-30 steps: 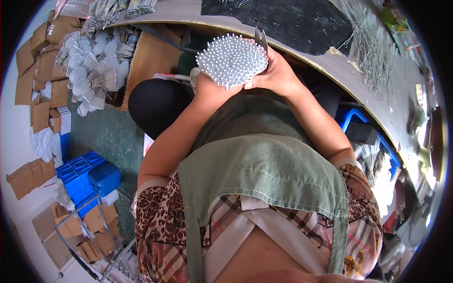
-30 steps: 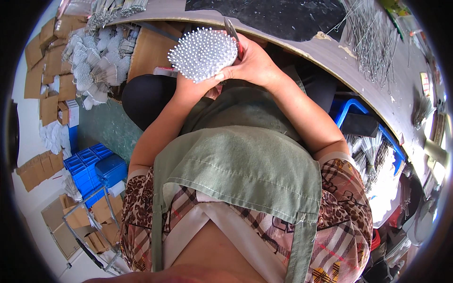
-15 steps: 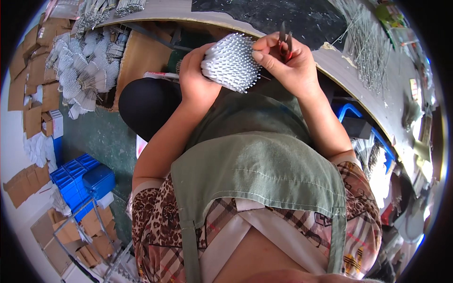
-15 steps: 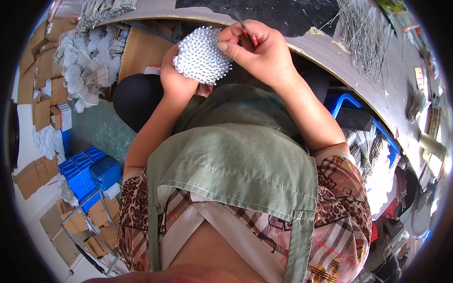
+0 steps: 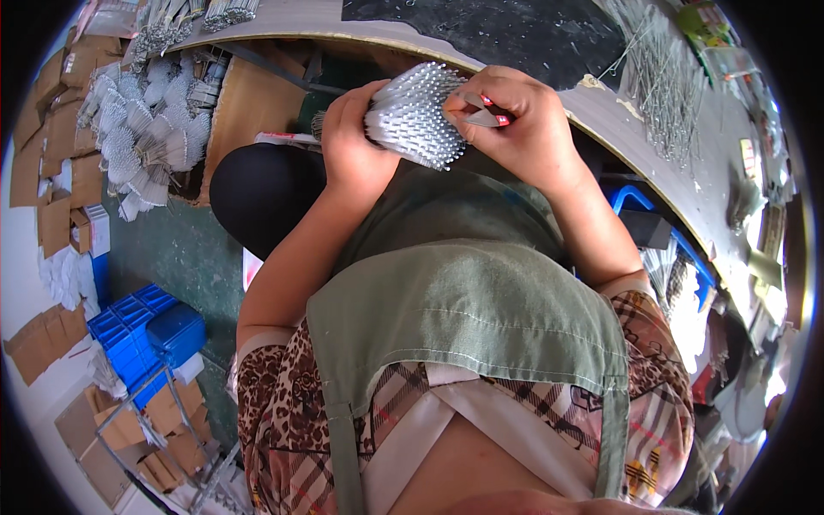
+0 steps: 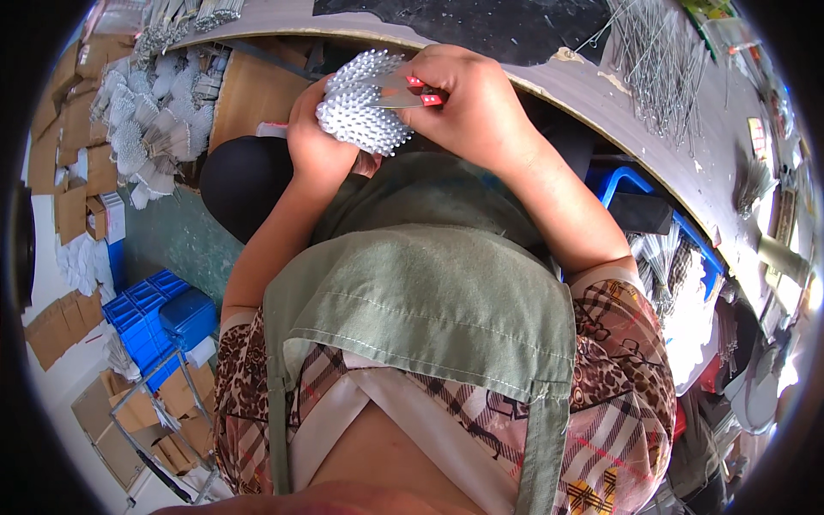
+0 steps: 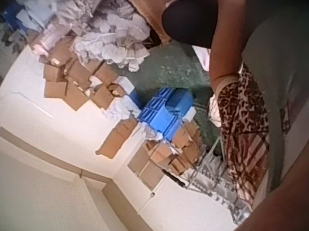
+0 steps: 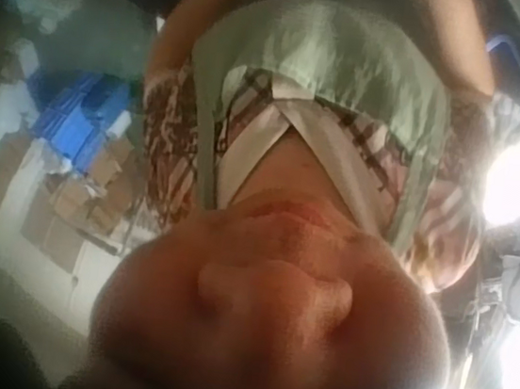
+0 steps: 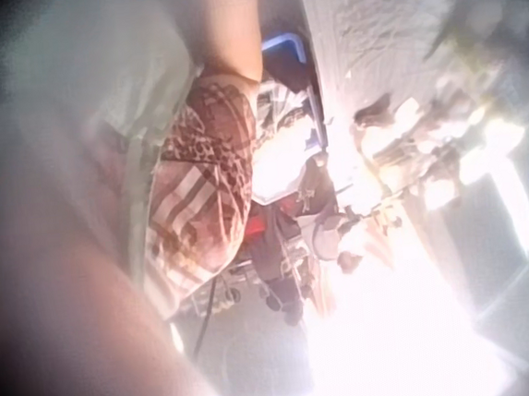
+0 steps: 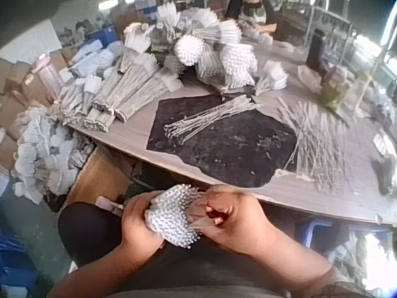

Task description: The person sits and uses red-handled scissors to trim the ends of a bundle of silver wire brushes held in their left hand. They repeatedly snip the tips of the wires to create a uniform, rounded surface on the brush head.

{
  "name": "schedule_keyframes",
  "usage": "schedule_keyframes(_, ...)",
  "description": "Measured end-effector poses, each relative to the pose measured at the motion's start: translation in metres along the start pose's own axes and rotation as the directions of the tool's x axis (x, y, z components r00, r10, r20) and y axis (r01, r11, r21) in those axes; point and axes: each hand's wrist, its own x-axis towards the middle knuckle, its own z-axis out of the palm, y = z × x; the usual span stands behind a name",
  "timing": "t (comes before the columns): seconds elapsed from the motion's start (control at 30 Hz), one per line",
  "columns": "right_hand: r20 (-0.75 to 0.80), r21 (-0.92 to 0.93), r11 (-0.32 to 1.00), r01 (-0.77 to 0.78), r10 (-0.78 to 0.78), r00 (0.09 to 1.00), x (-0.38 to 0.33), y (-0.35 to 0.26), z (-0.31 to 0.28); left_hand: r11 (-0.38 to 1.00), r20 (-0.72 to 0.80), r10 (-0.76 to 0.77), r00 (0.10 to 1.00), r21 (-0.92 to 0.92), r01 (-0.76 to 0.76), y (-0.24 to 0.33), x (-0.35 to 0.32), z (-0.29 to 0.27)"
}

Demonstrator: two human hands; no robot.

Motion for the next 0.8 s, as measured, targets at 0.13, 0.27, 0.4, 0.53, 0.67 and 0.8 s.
schedule_keyframes(0.13, 0.047, -0.238, 0.971, 0.024, -0.013, 0.999, 0.007, -0.005, -0.005, 0.999, 0.044, -0.044, 0.998, -0.010, 0.044, -0.007, -0.005, 0.003)
schedule_keyframes(0.27, 0.079, -0.254, 0.966, -0.045, 0.067, 0.995, 0.015, -0.003, -0.008, 0.990, 0.126, -0.134, 0.983, -0.018, 0.138, -0.006, -0.007, 0.004)
schedule_keyframes(0.4, 0.111, -0.306, 0.952, -0.017, 0.053, 0.992, 0.018, 0.003, -0.005, 0.938, 0.272, -0.328, 0.905, -0.021, 0.346, -0.008, -0.012, 0.006)
schedule_keyframes(0.53, 0.181, -0.310, 0.951, -0.004, 0.063, 0.981, 0.021, 0.009, -0.004, 0.917, 0.325, -0.371, 0.870, -0.021, 0.399, 0.000, -0.008, 0.005)
schedule_keyframes(0.67, 0.212, -0.244, 0.970, 0.012, 0.041, 0.976, 0.023, 0.014, -0.003, 0.855, 0.390, -0.412, 0.824, -0.149, 0.498, 0.000, -0.010, 0.006)
schedule_keyframes(0.8, 0.111, -0.114, 0.990, 0.085, -0.072, 0.991, 0.024, 0.018, -0.003, 0.829, 0.445, -0.373, 0.814, -0.234, 0.507, 0.001, -0.004, 0.008)
